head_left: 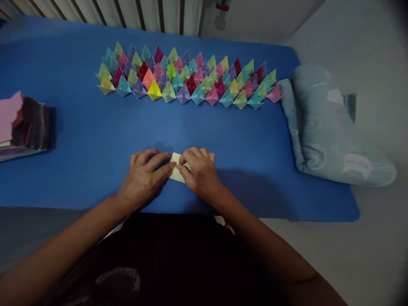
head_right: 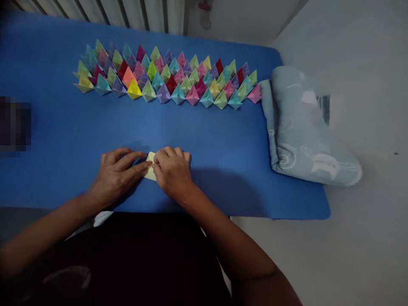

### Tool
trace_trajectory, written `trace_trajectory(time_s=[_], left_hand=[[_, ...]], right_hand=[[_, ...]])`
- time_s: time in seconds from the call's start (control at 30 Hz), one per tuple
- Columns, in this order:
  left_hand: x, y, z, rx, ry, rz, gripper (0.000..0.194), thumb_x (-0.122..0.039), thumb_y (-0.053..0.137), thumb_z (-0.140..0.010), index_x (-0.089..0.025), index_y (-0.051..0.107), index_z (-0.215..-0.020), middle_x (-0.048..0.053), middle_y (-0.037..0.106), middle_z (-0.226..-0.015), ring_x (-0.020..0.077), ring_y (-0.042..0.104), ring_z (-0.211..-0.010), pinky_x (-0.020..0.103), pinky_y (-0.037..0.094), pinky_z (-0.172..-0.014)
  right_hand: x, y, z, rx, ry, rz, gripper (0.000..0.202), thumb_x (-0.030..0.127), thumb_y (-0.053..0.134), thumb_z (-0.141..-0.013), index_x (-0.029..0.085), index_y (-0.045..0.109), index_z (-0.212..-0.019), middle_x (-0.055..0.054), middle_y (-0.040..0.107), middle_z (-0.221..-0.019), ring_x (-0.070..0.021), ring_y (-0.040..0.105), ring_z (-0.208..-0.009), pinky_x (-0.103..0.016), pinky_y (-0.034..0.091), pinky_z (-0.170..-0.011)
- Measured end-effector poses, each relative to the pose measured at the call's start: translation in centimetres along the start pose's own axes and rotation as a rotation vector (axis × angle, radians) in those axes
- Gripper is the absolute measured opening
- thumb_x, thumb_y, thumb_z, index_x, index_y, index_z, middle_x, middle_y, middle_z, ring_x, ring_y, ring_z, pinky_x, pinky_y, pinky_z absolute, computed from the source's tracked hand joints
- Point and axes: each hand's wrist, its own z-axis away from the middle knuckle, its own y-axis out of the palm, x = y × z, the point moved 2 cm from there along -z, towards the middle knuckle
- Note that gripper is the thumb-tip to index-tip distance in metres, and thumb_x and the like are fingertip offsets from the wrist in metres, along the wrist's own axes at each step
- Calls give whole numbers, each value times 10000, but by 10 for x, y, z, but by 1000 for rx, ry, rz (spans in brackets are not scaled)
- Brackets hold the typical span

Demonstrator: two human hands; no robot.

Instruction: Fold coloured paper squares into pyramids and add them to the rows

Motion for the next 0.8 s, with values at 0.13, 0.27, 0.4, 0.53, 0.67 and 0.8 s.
trace_trajectory(time_s=[0.13,0.27,0.4,0.53,0.67,0.8], left_hand=[[8,-5,-9,149,19,18,283,-287,497,-993,-245,703,-1181,76,684,-1281,342,540,-1160,497,387,-914],[16,-7,-16,294,16,22,349,-342,464,-1005,-254,638,-1295,75,611,-1387,367,480,-1247,526,358,-972],[21,-5,-17,352,15,40,403,-405,487,-983,-265,613,-1339,102,574,-1422,395,478,-1239,544,365,-956],[26,-2,-19,365,20,51,411,-417,524,-962,-299,607,-1346,102,561,-1431,384,496,-1215,523,374,-939],[29,-3,-25,372,65,1,397,-420,580,-932,-299,633,-1307,98,594,-1381,371,505,-1192,496,371,-924],[27,-7,-34,398,116,-43,354,-398,559,-946,-268,659,-1260,97,628,-1320,342,529,-1140,459,376,-889]], right_hand=[[-2,1,-1,0,2,-13,85,230,546,-917,207,600,-857,-37,661,-967,-210,514,-922,-348,249,-790],[-3,0,-2,19,10,-24,60,207,558,-890,207,600,-846,-34,657,-954,-206,506,-905,-341,244,-776],[-4,-1,-4,26,33,-61,61,180,557,-859,210,600,-828,-26,649,-938,-203,506,-903,-343,260,-788],[-13,-9,-7,58,69,-213,122,167,578,-803,222,611,-907,-19,641,-991,-198,536,-927,-349,325,-840],[-26,-23,-7,-32,135,-249,155,238,575,-843,190,615,-984,-54,628,-989,-194,565,-909,-328,400,-825],[-20,-28,-8,61,94,-44,180,259,545,-895,161,629,-1020,-79,662,-985,-212,576,-926,-354,393,-885]])
